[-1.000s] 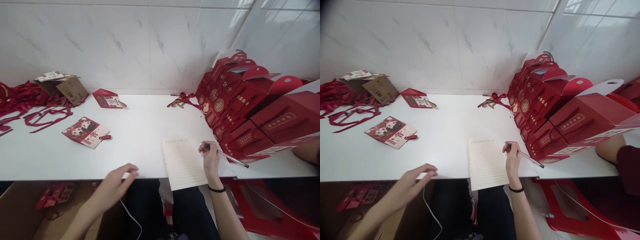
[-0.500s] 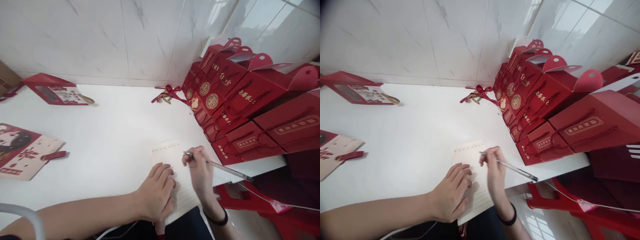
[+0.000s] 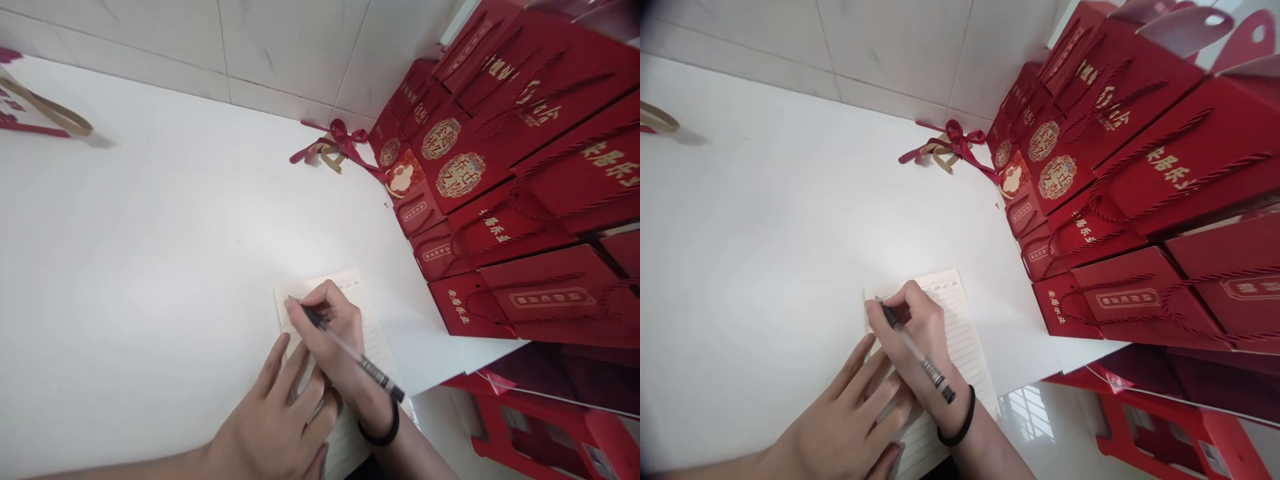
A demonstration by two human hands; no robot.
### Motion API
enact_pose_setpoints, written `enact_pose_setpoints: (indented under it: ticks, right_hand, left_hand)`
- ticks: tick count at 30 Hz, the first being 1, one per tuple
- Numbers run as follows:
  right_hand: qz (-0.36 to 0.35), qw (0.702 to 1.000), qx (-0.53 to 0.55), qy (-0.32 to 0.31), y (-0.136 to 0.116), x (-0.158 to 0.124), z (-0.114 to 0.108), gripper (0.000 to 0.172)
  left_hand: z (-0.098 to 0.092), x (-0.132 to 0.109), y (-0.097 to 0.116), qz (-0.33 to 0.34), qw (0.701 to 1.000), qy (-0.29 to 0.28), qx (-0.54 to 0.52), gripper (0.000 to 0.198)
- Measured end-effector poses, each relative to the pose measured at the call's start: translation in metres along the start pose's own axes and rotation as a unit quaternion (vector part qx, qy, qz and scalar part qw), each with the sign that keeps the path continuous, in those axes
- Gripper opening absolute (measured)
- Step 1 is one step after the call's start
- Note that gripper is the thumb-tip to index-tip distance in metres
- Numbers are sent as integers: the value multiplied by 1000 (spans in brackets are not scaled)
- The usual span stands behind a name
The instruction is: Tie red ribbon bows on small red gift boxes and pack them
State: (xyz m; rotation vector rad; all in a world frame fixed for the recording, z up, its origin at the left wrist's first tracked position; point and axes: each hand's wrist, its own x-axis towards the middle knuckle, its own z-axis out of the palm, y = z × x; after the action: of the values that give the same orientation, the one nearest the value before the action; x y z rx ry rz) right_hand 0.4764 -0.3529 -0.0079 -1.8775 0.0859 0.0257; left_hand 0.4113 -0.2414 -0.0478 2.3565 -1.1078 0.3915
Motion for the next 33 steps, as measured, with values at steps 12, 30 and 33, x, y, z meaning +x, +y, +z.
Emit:
enact_pose_setpoints:
  ticks: [12, 30, 33]
  right_hand:
    - [3, 994, -100, 51, 2, 2, -2, 33]
    - [-19, 986, -154, 64, 2, 4, -2, 33]
    - [-4, 987, -147, 70, 2, 4, -2, 33]
  left_hand:
    - [-10, 4, 2, 4, 999, -37, 26, 40]
    - [-10, 6, 4, 2, 999, -33, 18, 38]
    - [-11, 6, 4, 7, 999, -31, 20, 38]
